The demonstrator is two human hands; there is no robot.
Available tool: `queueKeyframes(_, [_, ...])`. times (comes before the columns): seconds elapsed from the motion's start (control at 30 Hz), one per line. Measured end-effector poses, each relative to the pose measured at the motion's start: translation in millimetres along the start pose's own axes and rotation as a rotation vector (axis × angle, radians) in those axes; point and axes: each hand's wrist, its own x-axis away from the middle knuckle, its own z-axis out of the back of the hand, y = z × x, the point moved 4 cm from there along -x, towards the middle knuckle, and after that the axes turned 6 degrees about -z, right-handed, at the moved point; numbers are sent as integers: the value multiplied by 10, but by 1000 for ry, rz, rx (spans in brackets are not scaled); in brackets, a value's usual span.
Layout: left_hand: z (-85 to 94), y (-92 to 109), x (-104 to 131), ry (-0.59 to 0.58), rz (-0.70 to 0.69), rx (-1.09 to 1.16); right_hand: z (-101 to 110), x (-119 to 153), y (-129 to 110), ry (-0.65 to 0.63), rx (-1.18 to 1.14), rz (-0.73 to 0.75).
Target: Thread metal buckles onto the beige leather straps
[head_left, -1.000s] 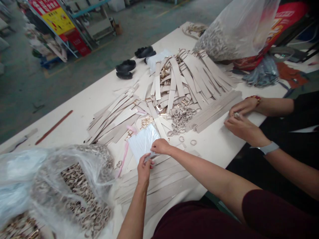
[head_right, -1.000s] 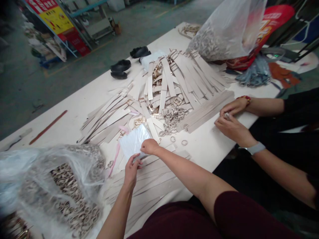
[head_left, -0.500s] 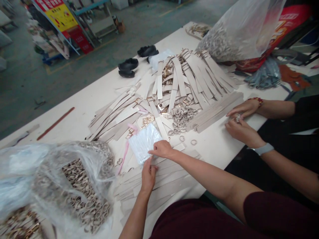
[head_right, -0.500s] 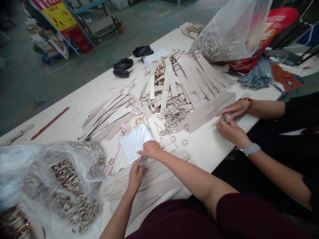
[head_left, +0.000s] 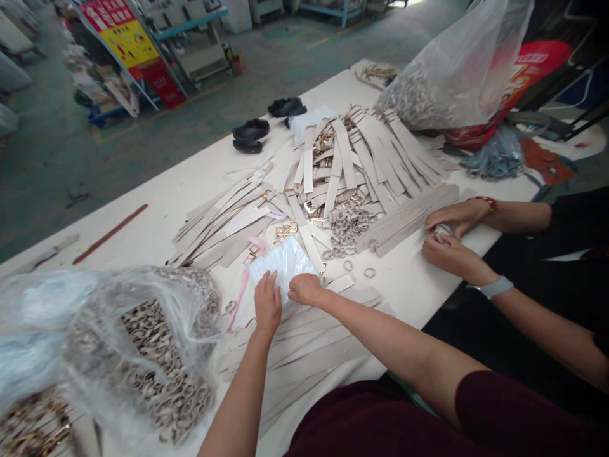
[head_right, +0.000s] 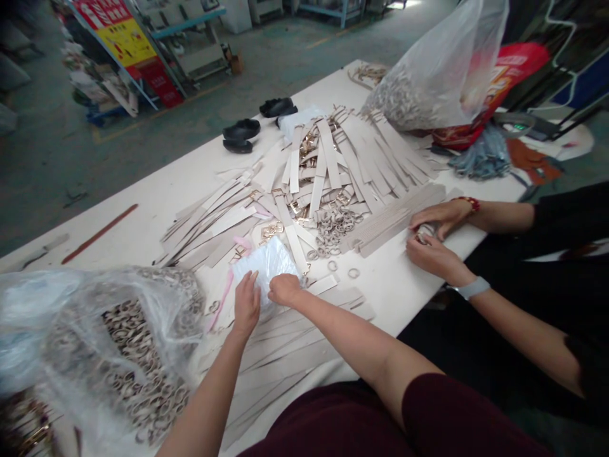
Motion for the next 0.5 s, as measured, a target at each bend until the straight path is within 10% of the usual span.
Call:
queueKeyframes(0.3, [-261,-103,-152,-50,-60,-272,-345,458,348,158,-156,-42])
queueKeyframes(0.5, [-246,-74,-149,-46,-38,-315,-72,272,262,197,-94,-109])
